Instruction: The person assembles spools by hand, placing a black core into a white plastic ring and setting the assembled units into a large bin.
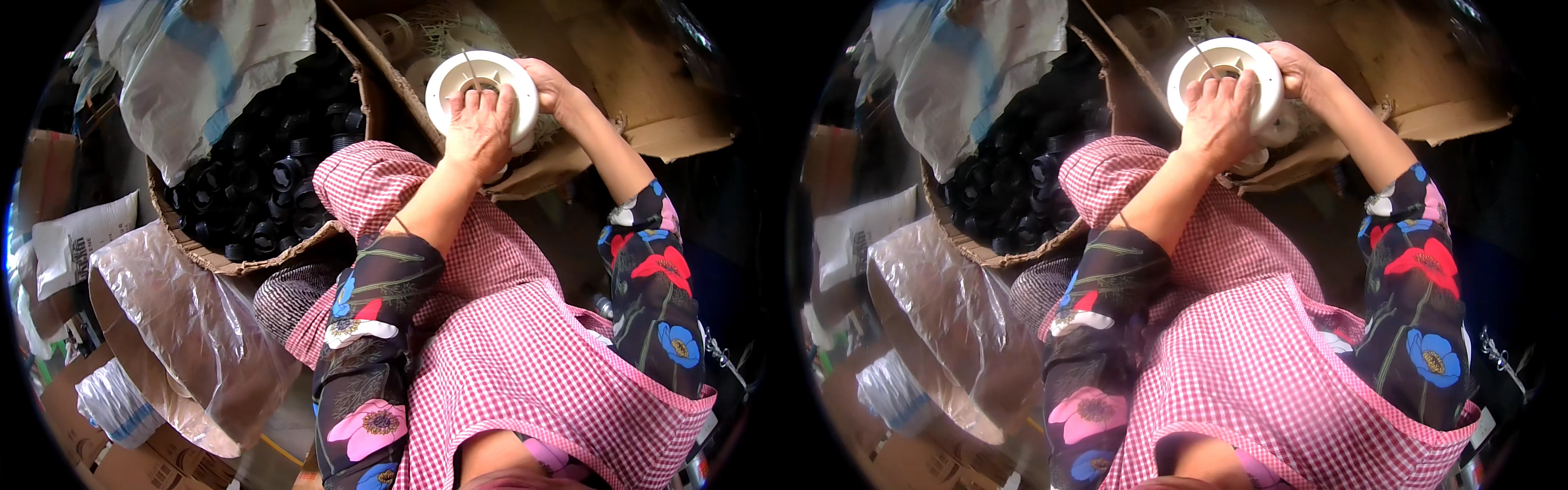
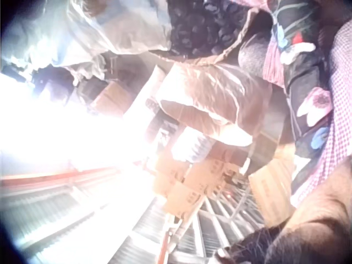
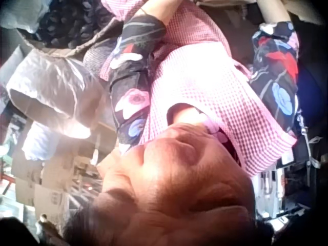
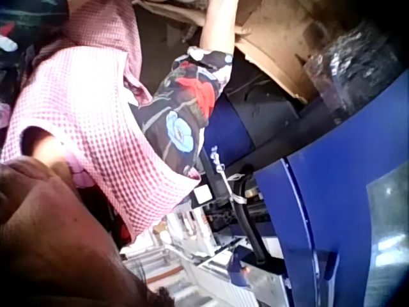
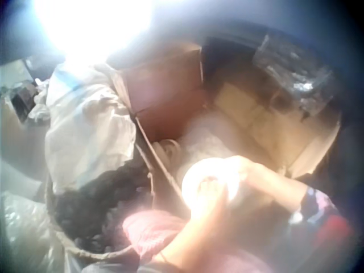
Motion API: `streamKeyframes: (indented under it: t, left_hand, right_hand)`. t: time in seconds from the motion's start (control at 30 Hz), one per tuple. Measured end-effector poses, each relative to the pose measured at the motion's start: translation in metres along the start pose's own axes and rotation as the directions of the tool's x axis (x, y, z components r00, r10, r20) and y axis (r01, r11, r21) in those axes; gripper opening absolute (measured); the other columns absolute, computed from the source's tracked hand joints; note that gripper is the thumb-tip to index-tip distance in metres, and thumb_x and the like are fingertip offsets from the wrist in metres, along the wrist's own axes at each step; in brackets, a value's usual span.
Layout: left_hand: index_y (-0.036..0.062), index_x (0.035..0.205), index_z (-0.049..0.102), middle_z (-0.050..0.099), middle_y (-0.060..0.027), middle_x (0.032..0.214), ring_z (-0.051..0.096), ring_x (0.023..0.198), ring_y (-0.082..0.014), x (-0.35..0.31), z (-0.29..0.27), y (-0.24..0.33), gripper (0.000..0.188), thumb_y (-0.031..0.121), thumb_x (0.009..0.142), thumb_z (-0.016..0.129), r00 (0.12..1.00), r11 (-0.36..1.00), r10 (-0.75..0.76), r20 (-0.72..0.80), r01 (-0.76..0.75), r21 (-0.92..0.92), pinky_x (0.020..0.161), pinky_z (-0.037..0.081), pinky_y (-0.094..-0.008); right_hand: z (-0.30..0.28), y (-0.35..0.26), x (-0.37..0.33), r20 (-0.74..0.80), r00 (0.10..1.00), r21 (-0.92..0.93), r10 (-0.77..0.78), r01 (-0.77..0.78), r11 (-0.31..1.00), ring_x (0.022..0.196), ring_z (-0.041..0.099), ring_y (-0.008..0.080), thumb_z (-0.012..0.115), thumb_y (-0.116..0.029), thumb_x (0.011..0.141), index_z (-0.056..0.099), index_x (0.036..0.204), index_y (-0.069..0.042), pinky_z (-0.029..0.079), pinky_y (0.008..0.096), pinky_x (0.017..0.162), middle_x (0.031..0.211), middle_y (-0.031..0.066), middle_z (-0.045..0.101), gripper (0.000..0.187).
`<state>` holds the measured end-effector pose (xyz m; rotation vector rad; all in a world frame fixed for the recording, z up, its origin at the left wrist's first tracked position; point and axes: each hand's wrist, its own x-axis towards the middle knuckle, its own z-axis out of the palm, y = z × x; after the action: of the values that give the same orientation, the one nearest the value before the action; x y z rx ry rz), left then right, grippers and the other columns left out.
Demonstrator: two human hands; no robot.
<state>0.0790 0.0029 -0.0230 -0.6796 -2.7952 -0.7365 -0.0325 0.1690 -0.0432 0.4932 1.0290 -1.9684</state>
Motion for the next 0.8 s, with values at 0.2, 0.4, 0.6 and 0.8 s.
streamKeyframes:
  t: [0.2, 0.4, 0.6, 0.8]
  left_hand:
    - [0.0086, 0.116, 0.036, 0.058, -0.0117, 0.090, 0.060, 0.087, -0.0272, 0.007, -0.006, -0.004, 0.065, 0.023, 0.065, 0.073, 0.981, 0.996, 0.002, 0.192, 0.015, -0.088, 0.090, 0.032, -0.0443]
    - [0.0082, 0.129, 0.038, 0.055, -0.0189, 0.114, 0.056, 0.099, -0.0361, 0.009, -0.005, -0.014, 0.082, 0.026, 0.060, 0.078, 0.999, 0.974, -0.041, 0.021, 0.045, -0.224, 0.094, 0.035, -0.0464]
    - [0.0015, 0.121, 0.050, 0.051, -0.0204, 0.112, 0.055, 0.103, -0.0308, 0.022, -0.016, -0.037, 0.066, 0.030, 0.066, 0.071, 0.857, 0.504, -0.502, 0.118, 0.401, -0.765, 0.087, 0.047, -0.0387]
    - [-0.0011, 0.119, 0.049, 0.057, -0.0226, 0.110, 0.058, 0.101, -0.0332, 0.025, -0.021, -0.033, 0.063, 0.034, 0.070, 0.067, 0.817, 0.452, -0.572, 0.070, 0.385, -0.805, 0.087, 0.047, -0.0380]
  right_hand:
    - [-0.010, 0.002, -0.001, -0.007, 0.999, 0.060, -0.047, 0.047, 0.997, 0.071, 0.065, 0.0235, 0.039, -0.009, 0.091, 0.059, 0.095, 0.007, 0.057, 0.0378, 0.066, 0.083, 0.0166, 0.065, 0.026]
    - [-0.002, 0.006, 0.000, -0.025, 0.988, 0.091, -0.155, 0.157, 0.983, 0.089, 0.064, 0.0258, 0.035, -0.029, 0.098, 0.056, 0.105, 0.005, 0.051, 0.0418, 0.085, 0.098, 0.0174, 0.064, 0.040]
    - [0.039, 0.023, -0.014, -0.020, 0.964, -0.341, -0.265, 0.243, 0.908, 0.079, 0.055, 0.0094, 0.043, -0.044, 0.094, 0.058, 0.106, -0.012, 0.046, 0.0289, 0.070, 0.091, -0.0022, 0.060, 0.038]
    - [0.050, 0.025, -0.018, 0.010, 0.907, -0.496, -0.420, 0.369, 0.786, 0.083, 0.061, 0.0111, 0.061, -0.017, 0.086, 0.057, 0.110, -0.003, 0.050, 0.0240, 0.071, 0.097, 0.0054, 0.063, 0.027]
